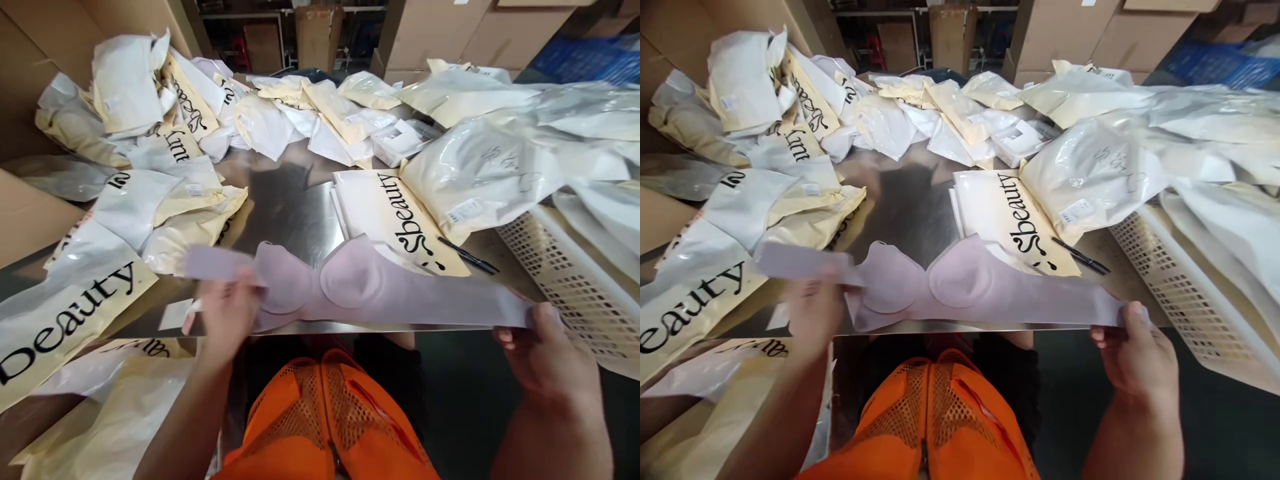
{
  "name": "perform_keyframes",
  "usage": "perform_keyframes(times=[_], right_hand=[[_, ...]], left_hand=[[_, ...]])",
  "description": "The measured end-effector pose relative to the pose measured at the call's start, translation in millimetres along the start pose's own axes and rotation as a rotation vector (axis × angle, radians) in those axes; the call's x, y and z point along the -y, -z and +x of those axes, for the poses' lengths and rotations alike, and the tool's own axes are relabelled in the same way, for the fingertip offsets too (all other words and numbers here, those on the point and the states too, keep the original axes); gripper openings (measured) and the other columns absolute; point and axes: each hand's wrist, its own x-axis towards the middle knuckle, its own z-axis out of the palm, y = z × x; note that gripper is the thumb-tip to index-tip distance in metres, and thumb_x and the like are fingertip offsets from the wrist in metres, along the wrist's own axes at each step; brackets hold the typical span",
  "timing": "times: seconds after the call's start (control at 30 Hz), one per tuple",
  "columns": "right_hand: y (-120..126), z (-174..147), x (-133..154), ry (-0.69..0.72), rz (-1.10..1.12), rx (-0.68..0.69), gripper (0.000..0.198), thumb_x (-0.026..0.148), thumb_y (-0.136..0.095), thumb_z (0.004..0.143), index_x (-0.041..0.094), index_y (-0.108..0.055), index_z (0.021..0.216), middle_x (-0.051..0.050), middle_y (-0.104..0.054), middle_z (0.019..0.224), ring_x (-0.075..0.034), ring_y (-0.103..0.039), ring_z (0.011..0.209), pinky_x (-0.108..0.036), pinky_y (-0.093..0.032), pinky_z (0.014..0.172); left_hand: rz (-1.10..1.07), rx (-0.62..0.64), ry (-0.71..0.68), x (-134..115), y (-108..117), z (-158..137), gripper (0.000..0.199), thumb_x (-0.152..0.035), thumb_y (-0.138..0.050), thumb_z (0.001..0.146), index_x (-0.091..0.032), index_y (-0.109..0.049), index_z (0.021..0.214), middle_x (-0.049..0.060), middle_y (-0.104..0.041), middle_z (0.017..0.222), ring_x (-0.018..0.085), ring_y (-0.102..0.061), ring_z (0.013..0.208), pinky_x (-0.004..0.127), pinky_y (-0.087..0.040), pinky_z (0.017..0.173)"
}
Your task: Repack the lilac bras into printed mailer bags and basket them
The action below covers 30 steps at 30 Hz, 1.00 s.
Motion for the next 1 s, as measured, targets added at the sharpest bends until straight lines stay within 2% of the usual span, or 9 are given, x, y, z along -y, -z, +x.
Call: perform_keyframes(times=[0.1, 0.17, 0.23, 0.4, 0.5, 0.63, 0.73, 0.87, 1.0], right_hand=[[-10.7, -11.3, 18.7, 0.124, -0.014, 0.067, 0.034, 0.046, -0.075, 0.070, 0.018, -0.069, 0.087, -0.001, -0.051, 0.053, -0.010, -0.045, 0.038, -0.018, -0.037, 0.031], [-22.5, -24.9, 31.6, 0.161, -0.034, 0.118, 0.048, 0.053, -0.076, 0.068, 0.015, -0.071, 0.097, -0.001, -0.053, 0.052, -0.011, -0.046, 0.037, -0.019, -0.036, 0.030], [-38.9, -44.0, 43.2, 0.180, -0.070, 0.237, 0.053, 0.056, -0.072, 0.074, 0.014, -0.071, 0.105, -0.001, -0.054, 0.051, -0.012, -0.048, 0.038, -0.020, -0.040, 0.033], [-91.3, -81.2, 62.0, 0.222, -0.294, 1.094, 0.062, 0.044, -0.069, 0.083, 0.027, -0.051, 0.140, -0.008, -0.068, 0.112, -0.021, -0.069, 0.089, -0.034, -0.060, 0.073], [-127.4, -68.6, 59.2, 0.447, -0.399, 1.126, 0.071, 0.042, -0.069, 0.084, 0.033, -0.038, 0.147, -0.006, -0.056, 0.134, -0.023, -0.062, 0.111, -0.039, -0.056, 0.089], [-182.7, -39.8, 31.4, 0.660, -0.707, 1.264, 0.073, 0.052, -0.074, 0.075, 0.023, -0.052, 0.138, -0.011, -0.054, 0.135, -0.033, -0.051, 0.124, -0.050, -0.042, 0.104], [-216.9, -43.4, -2.3, 0.578, -0.856, 1.336, 0.057, 0.056, -0.083, 0.059, 0.018, -0.069, 0.098, -0.010, -0.067, 0.099, -0.036, -0.060, 0.107, -0.056, -0.043, 0.097], [-235.6, -70.0, -36.3, 0.520, -0.808, 1.317, 0.044, 0.041, -0.090, 0.047, 0.023, -0.051, 0.057, 0.002, -0.050, 0.054, -0.027, -0.064, 0.078, -0.051, -0.047, 0.092], [-226.4, -73.6, -34.4, 0.364, -0.783, 1.471, 0.037, 0.047, -0.077, 0.067, 0.021, -0.055, 0.054, 0.001, -0.052, 0.050, -0.018, -0.056, 0.055, -0.036, -0.051, 0.067]], left_hand=[[0.124, 0.474, -0.372, -28.2, -37.6, 0.3, 0.026, -0.046, -0.063, 0.083, -0.022, -0.062, 0.077, 0.007, -0.068, 0.107, 0.025, -0.062, 0.106, 0.039, -0.049, 0.092], [0.178, 0.607, -0.489, -33.8, -44.7, -1.2, 0.020, -0.042, -0.057, 0.089, -0.023, -0.064, 0.088, 0.005, -0.064, 0.122, 0.023, -0.059, 0.114, 0.037, -0.048, 0.095], [0.191, 0.533, -0.457, -27.2, -36.8, -3.3, 0.022, -0.038, -0.047, 0.095, -0.023, -0.063, 0.092, 0.005, -0.065, 0.118, 0.020, -0.062, 0.109, 0.033, -0.050, 0.090], [0.301, 0.230, -0.297, 17.8, 20.0, -20.9, 0.027, -0.039, -0.043, 0.096, -0.022, -0.064, 0.094, 0.005, -0.070, 0.107, 0.019, -0.066, 0.097, 0.029, -0.052, 0.084], [0.379, 0.089, -0.186, 47.7, 57.6, -47.5, 0.029, -0.044, -0.046, 0.093, -0.022, -0.066, 0.093, 0.005, -0.072, 0.102, 0.020, -0.068, 0.091, 0.029, -0.054, 0.079], [0.430, -0.003, 0.026, 79.5, 90.0, -86.4, 0.031, -0.049, -0.049, 0.090, -0.024, -0.067, 0.091, 0.003, -0.073, 0.093, 0.017, -0.070, 0.073, 0.024, -0.055, 0.063], [0.452, -0.039, 0.093, 88.2, 96.9, -102.5, 0.031, -0.050, -0.050, 0.089, -0.024, -0.067, 0.089, 0.003, -0.074, 0.089, 0.017, -0.069, 0.067, 0.023, -0.055, 0.057], [0.418, -0.067, 0.027, 78.8, 91.9, -104.3, 0.032, -0.048, -0.049, 0.090, -0.023, -0.068, 0.090, 0.006, -0.074, 0.093, 0.019, -0.069, 0.070, 0.025, -0.056, 0.058], [0.379, -0.006, -0.025, 69.5, 82.9, -93.9, 0.030, -0.043, -0.046, 0.093, -0.023, -0.068, 0.090, 0.006, -0.073, 0.094, 0.020, -0.070, 0.077, 0.028, -0.057, 0.063]])
